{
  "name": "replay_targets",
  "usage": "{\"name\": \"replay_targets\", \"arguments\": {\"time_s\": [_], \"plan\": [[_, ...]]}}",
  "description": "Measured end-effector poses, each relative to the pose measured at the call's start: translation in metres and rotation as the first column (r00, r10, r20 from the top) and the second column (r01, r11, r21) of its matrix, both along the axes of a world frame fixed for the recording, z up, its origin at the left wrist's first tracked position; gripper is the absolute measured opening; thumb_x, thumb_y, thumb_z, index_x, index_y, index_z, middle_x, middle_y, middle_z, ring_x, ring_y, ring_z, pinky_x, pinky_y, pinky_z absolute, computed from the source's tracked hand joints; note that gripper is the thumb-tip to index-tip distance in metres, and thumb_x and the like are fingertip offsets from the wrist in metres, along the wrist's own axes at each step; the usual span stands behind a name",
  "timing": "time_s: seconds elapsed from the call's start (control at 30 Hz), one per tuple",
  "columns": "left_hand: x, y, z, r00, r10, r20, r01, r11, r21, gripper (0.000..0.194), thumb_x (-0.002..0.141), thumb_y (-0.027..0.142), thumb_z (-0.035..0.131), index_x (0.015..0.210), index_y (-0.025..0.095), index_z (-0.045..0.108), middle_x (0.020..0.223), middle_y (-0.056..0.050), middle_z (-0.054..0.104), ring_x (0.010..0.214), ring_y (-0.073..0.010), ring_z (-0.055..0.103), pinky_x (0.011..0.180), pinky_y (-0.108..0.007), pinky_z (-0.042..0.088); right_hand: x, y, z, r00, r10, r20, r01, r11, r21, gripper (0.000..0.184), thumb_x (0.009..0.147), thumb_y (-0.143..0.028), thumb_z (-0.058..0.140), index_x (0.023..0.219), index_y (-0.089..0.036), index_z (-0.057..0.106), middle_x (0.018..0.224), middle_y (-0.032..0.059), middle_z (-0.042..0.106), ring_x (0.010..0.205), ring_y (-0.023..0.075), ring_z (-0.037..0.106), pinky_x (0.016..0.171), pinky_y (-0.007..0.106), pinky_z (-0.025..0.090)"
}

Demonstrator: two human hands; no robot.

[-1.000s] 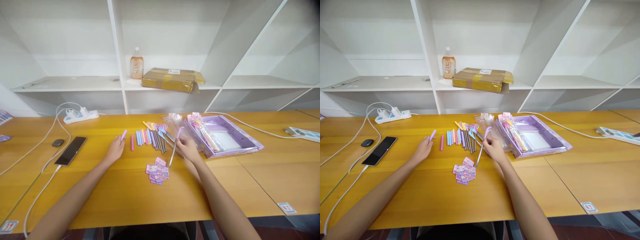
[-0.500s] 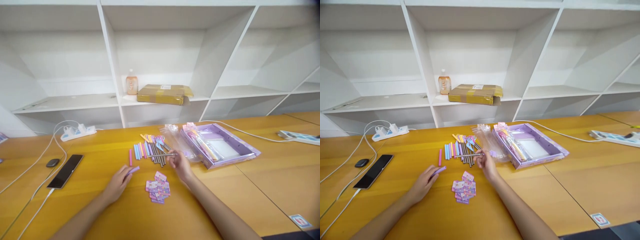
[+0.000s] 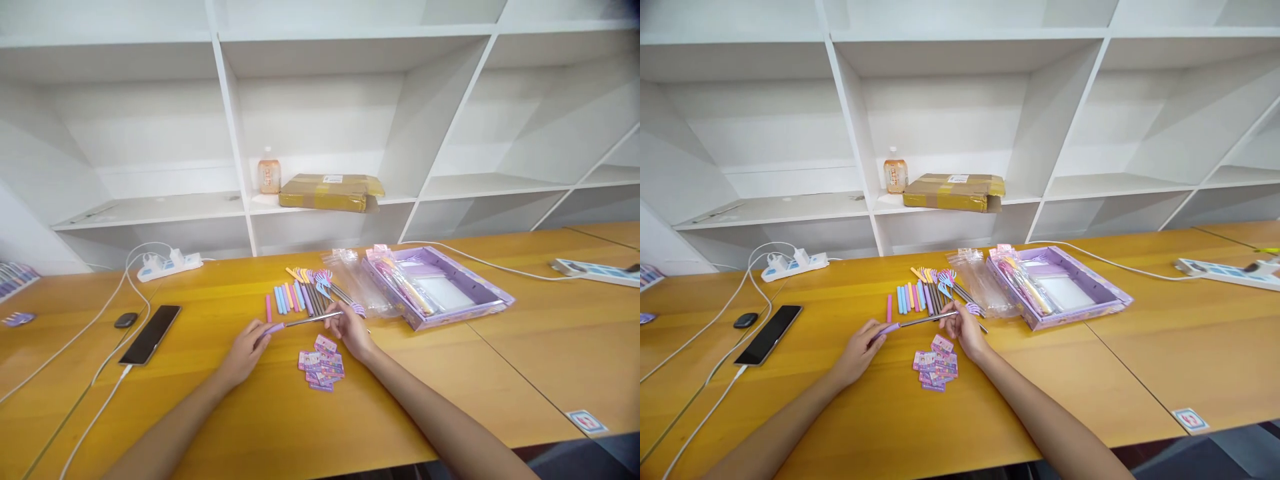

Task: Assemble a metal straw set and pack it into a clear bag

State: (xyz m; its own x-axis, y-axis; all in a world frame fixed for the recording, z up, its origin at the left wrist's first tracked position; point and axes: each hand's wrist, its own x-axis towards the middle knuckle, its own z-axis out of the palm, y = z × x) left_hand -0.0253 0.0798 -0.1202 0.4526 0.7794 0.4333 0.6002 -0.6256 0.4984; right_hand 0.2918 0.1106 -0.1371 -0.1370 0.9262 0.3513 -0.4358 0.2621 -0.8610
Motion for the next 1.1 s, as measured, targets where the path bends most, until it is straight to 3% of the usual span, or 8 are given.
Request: {"name": "replay_targets", "arguments": {"time_s": [0.2,0.37,0.57,0.83,1.1], "plan": [[0.002,0.001,0.000,1.000,0.016,-0.026,-0.015,0.999,0.043,0.044,0.113,0.047,0.040,0.145,0.031,0.066,0.109,-0.006,0.063,0.095,-0.0190,0.061,0.090,-0.032,0.049,0.003,-0.001,0.003,0.999,0.021,-0.028,-0.020,0.999,0.044,0.051,0.095,-0.069,0.059,0.092,-0.019,0.063,0.067,0.0031,0.069,0.043,0.0083,0.043,0.048,0.022,0.031],[0.004,-0.005,0.002,1.000,0.008,0.002,-0.008,0.998,0.066,0.044,0.114,0.045,0.040,0.149,0.033,0.063,0.110,-0.005,0.065,0.095,-0.0189,0.061,0.091,-0.031,0.049,0.011,-0.003,0.007,0.998,0.067,-0.011,-0.066,0.996,0.061,0.047,0.100,-0.065,0.053,0.093,-0.020,0.062,0.073,0.0047,0.072,0.044,0.0091,0.043,0.052,0.023,0.035],[0.005,-0.007,0.005,1.000,0.005,0.009,-0.006,0.998,0.067,0.043,0.114,0.044,0.040,0.148,0.035,0.064,0.113,-0.005,0.066,0.101,-0.0190,0.062,0.094,-0.032,0.049,0.014,-0.005,0.008,0.994,0.102,0.046,-0.105,0.993,0.059,0.044,0.098,-0.062,0.059,0.101,-0.019,0.067,0.083,0.0066,0.076,0.049,0.0098,0.048,0.058,0.026,0.042],[0.002,-0.003,0.000,1.000,-0.001,0.020,0.000,0.999,0.050,0.042,0.114,0.043,0.040,0.147,0.034,0.065,0.114,-0.005,0.066,0.104,-0.0188,0.062,0.097,-0.033,0.049,0.016,-0.005,0.009,0.994,0.076,0.080,-0.079,0.996,0.033,0.045,0.098,-0.064,0.059,0.099,-0.019,0.068,0.081,0.0064,0.075,0.049,0.0098,0.047,0.059,0.027,0.042],[0.001,-0.001,-0.005,0.999,-0.006,0.053,0.001,0.995,0.100,0.039,0.114,0.040,0.043,0.141,0.026,0.066,0.109,-0.005,0.065,0.096,-0.0172,0.062,0.088,-0.030,0.051,0.010,-0.007,0.009,0.991,0.073,0.116,-0.077,0.997,0.032,0.049,0.095,-0.068,0.061,0.096,-0.020,0.067,0.077,0.0048,0.074,0.047,0.0103,0.044,0.054,0.027,0.039]]}}
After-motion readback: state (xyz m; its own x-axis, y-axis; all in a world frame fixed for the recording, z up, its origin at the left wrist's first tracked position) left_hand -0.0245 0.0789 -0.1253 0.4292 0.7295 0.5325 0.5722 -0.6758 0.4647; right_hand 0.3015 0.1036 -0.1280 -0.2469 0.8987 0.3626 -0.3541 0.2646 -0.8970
